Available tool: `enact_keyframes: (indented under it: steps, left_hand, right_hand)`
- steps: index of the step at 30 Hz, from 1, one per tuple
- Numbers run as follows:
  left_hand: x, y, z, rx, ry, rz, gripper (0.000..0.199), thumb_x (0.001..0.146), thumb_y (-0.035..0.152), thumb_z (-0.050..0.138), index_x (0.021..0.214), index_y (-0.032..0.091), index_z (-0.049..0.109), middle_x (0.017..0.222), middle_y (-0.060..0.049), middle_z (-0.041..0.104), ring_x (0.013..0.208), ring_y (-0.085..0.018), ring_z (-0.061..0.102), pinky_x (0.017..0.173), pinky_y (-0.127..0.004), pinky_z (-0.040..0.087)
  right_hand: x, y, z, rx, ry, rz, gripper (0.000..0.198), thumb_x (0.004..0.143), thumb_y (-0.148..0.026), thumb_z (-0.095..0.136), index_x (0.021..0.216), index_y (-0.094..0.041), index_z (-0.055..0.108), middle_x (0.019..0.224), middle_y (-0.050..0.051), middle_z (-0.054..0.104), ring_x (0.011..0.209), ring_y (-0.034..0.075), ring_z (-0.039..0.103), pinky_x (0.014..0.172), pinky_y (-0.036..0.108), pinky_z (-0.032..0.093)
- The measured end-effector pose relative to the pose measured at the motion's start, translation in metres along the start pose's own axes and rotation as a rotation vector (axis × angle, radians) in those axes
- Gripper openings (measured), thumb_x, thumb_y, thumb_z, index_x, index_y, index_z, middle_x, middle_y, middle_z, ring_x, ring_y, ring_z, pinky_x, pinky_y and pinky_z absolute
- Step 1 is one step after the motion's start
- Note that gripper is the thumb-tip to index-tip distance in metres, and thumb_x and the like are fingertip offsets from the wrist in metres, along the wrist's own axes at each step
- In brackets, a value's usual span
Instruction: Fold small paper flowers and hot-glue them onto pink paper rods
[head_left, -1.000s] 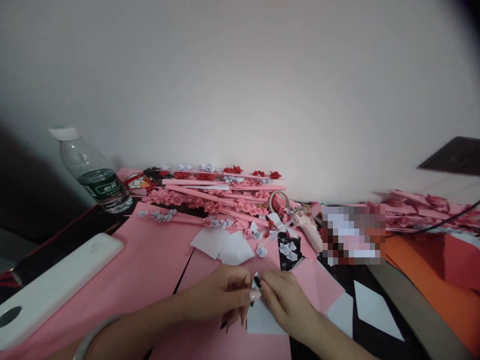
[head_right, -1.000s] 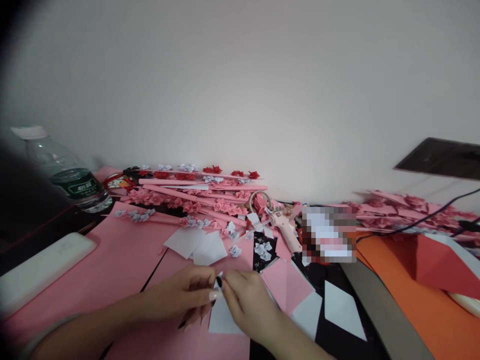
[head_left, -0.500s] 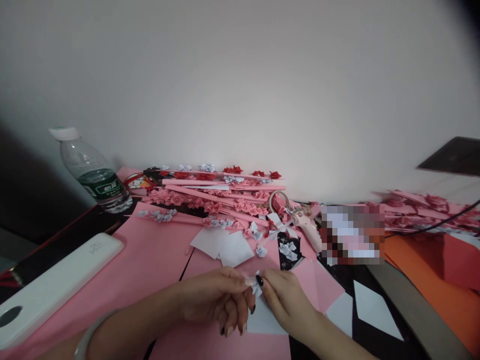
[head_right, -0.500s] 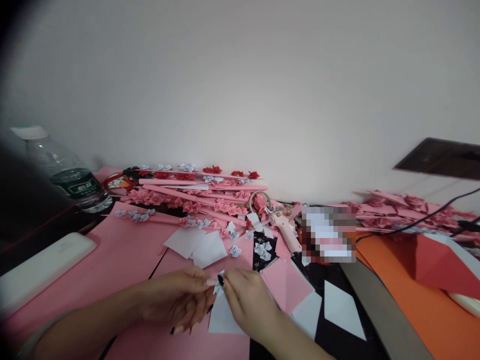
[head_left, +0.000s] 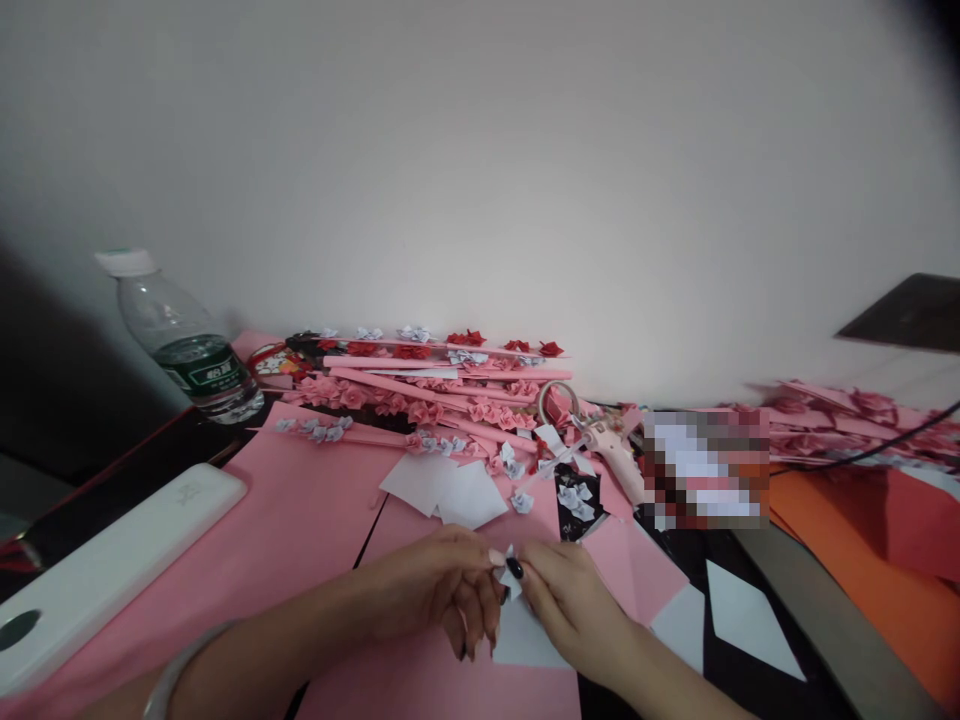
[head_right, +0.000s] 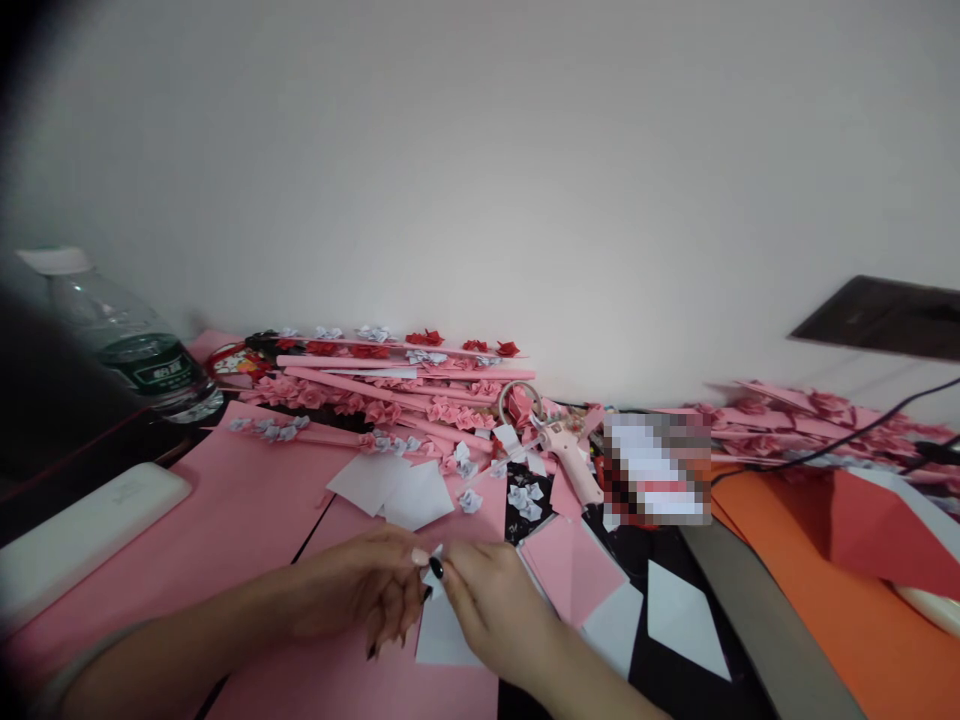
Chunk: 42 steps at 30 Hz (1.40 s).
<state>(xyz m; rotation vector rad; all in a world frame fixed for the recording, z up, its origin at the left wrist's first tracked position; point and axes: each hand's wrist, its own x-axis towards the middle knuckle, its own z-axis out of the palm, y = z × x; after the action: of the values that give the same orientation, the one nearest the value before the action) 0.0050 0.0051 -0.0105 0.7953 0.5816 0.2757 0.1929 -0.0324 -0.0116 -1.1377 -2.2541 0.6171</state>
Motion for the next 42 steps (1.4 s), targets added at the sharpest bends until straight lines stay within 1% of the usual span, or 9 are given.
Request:
enact_keyframes:
  steps: [5, 11, 21, 24, 27, 30, 33, 37, 42]
  left_hand:
    - [-0.001, 0.001, 0.004, 0.116, -0.017, 0.029, 0.027, 0.073, 0.039, 0.066, 0.068, 0.014, 0.057, 0.056, -0.002, 0.066, 0.036, -0.01, 0.057, 0.036, -0.019, 0.045]
    - [0.0, -0.001, 0.003, 0.226, -0.072, 0.026, 0.036, 0.071, 0.047, 0.068, 0.063, 0.013, 0.058, 0.053, -0.001, 0.063, 0.034, -0.009, 0.055, 0.036, -0.019, 0.044]
    - [-0.001, 0.0, 0.003, 0.26, -0.095, 0.138, 0.032, 0.077, 0.046, 0.062, 0.073, 0.018, 0.046, 0.052, 0.001, 0.063, 0.034, -0.012, 0.056, 0.035, -0.02, 0.043]
    - [-0.001, -0.003, 0.002, 0.359, -0.017, 0.224, 0.027, 0.081, 0.039, 0.058, 0.07, 0.018, 0.043, 0.054, 0.001, 0.063, 0.036, -0.01, 0.054, 0.037, -0.02, 0.043]
    - [-0.003, -0.003, 0.003, 0.677, 0.179, 0.373, 0.02, 0.084, 0.026, 0.047, 0.066, 0.018, 0.043, 0.056, 0.001, 0.061, 0.044, -0.01, 0.058, 0.044, -0.02, 0.045]
    - [-0.007, 0.001, 0.004, 0.909, 0.313, 0.506, 0.02, 0.08, 0.015, 0.045, 0.06, 0.017, 0.047, 0.055, 0.002, 0.057, 0.051, -0.01, 0.055, 0.052, -0.02, 0.043]
    - [-0.01, 0.004, 0.002, 1.041, 0.367, 0.624, 0.022, 0.078, 0.012, 0.046, 0.057, 0.017, 0.05, 0.056, 0.002, 0.053, 0.055, -0.009, 0.048, 0.057, -0.021, 0.037]
    - [-0.009, 0.002, -0.006, 1.204, 0.408, 0.776, 0.028, 0.084, 0.013, 0.038, 0.058, 0.018, 0.046, 0.057, 0.003, 0.046, 0.053, -0.009, 0.039, 0.053, -0.021, 0.03]
    - [-0.009, -0.002, -0.01, 1.345, 0.378, 0.86, 0.034, 0.09, 0.017, 0.034, 0.056, 0.017, 0.042, 0.057, 0.003, 0.04, 0.053, -0.009, 0.036, 0.051, -0.022, 0.028]
  right_hand:
    - [-0.001, -0.003, -0.001, 0.058, -0.031, 0.002, 0.03, 0.095, -0.028, 0.027, 0.067, -0.021, 0.036, 0.055, -0.003, 0.043, 0.05, 0.011, 0.04, 0.051, 0.025, 0.029]
    - [0.001, -0.007, -0.001, 0.229, -0.124, -0.004, 0.032, 0.096, -0.034, 0.025, 0.07, -0.021, 0.037, 0.059, -0.003, 0.042, 0.051, 0.011, 0.038, 0.051, 0.024, 0.03]
    - [0.0, -0.004, 0.002, 0.223, -0.073, 0.047, 0.035, 0.095, -0.037, 0.028, 0.066, -0.02, 0.036, 0.058, -0.004, 0.04, 0.051, 0.01, 0.038, 0.051, 0.024, 0.027]
    - [0.003, -0.004, 0.002, 0.208, -0.041, 0.093, 0.036, 0.094, -0.038, 0.031, 0.063, -0.02, 0.034, 0.055, -0.004, 0.037, 0.049, 0.009, 0.035, 0.049, 0.024, 0.024]
    - [0.006, -0.004, 0.002, 0.249, -0.003, 0.161, 0.039, 0.092, -0.042, 0.036, 0.06, -0.02, 0.03, 0.052, -0.006, 0.03, 0.047, 0.009, 0.029, 0.046, 0.023, 0.02]
    - [0.008, -0.003, 0.0, 0.347, -0.014, 0.2, 0.039, 0.09, -0.046, 0.04, 0.061, -0.02, 0.031, 0.054, -0.006, 0.029, 0.049, 0.009, 0.026, 0.046, 0.023, 0.02]
    - [0.009, -0.002, -0.002, 0.452, -0.044, 0.216, 0.035, 0.089, -0.047, 0.042, 0.067, -0.02, 0.037, 0.06, -0.005, 0.032, 0.054, 0.009, 0.028, 0.048, 0.023, 0.022]
    - [0.009, -0.005, -0.003, 0.569, -0.058, 0.245, 0.03, 0.088, -0.044, 0.043, 0.072, -0.019, 0.041, 0.065, -0.004, 0.036, 0.057, 0.01, 0.03, 0.05, 0.024, 0.023]
    - [0.01, -0.008, 0.0, 0.569, -0.037, 0.312, 0.026, 0.088, -0.032, 0.046, 0.066, -0.018, 0.045, 0.059, -0.003, 0.044, 0.055, 0.01, 0.037, 0.052, 0.024, 0.027]
